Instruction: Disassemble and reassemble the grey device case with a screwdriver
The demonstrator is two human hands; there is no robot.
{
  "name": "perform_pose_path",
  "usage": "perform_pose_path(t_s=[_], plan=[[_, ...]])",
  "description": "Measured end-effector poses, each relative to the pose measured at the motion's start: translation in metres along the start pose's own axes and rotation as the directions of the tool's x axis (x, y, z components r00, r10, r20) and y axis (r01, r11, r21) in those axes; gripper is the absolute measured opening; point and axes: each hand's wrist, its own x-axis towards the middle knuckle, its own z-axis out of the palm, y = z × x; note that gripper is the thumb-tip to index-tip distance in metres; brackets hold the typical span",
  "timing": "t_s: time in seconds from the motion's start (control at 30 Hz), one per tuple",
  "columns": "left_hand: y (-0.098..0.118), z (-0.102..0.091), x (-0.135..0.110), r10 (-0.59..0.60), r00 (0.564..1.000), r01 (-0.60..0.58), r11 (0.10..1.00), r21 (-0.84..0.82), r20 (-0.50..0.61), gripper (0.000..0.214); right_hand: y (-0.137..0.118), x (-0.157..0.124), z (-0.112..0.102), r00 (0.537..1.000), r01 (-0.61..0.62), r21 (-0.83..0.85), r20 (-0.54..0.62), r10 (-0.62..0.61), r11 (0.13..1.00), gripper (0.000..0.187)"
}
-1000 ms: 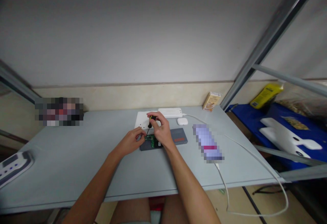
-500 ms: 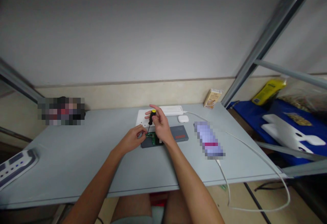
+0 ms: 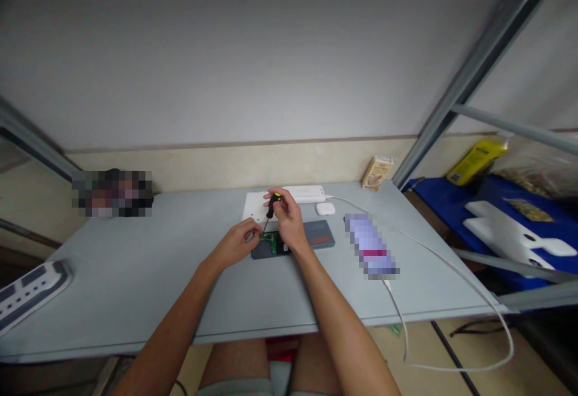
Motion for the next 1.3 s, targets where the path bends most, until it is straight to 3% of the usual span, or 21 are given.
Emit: perform_pose_path(t_s=[0.2, 0.43, 0.57, 0.63, 0.83, 0.9, 1.03, 1.1, 1.2, 1.3], plan=[[-0.004, 0.003, 0.0, -0.01, 1.0, 0.01, 1.0, 0.012, -0.016, 0.015, 0.002, 0.001, -0.004, 0.988, 0.027, -0.167, -0.146, -0.052, 0.986, 0.014], [-0.005, 0.003, 0.001, -0.001, 1.0, 0.001, 1.0, 0.005, -0.017, 0.015, 0.005, -0.002, -0.001, 0.999, 0.003, -0.063, -0.047, -0.006, 0.998, 0.025], [-0.003, 0.003, 0.001, -0.012, 1.0, 0.012, 1.0, -0.001, -0.014, 0.015, 0.008, -0.002, 0.001, 0.986, 0.064, -0.216, -0.139, -0.096, 0.974, 0.019], [-0.003, 0.003, 0.001, -0.019, 1.0, 0.019, 1.0, 0.002, -0.012, 0.015, 0.009, -0.002, 0.0, 0.984, 0.058, -0.212, -0.154, -0.092, 0.976, 0.014], [-0.003, 0.003, 0.001, -0.031, 1.0, 0.031, 0.999, 0.01, -0.007, 0.015, 0.006, -0.006, 0.003, 0.998, 0.055, -0.08, -0.032, -0.057, 0.995, 0.027], [-0.003, 0.003, 0.001, -0.028, 1.0, 0.028, 1.0, 0.012, -0.011, 0.015, 0.004, -0.008, 0.007, 0.994, 0.105, -0.153, -0.022, -0.109, 0.983, 0.023], [-0.003, 0.003, 0.001, -0.026, 1.0, 0.026, 0.999, 0.021, -0.012, 0.015, 0.003, -0.007, 0.009, 0.972, 0.156, -0.302, -0.12, -0.2, 0.94, 0.012], [-0.003, 0.003, 0.001, -0.028, 1.0, 0.028, 0.999, 0.025, -0.007, 0.014, 0.004, -0.006, 0.007, 0.98, 0.122, -0.24, -0.126, -0.156, 0.963, 0.011], [-0.005, 0.004, 0.002, -0.031, 1.0, 0.031, 0.999, 0.026, -0.005, 0.014, 0.005, -0.006, 0.006, 0.997, 0.062, -0.086, -0.043, -0.066, 0.994, 0.023], [-0.006, 0.005, 0.002, -0.037, 0.999, 0.037, 0.999, 0.028, -0.011, 0.014, 0.003, -0.009, 0.01, 0.997, 0.079, -0.084, 0.004, -0.079, 0.993, 0.022]])
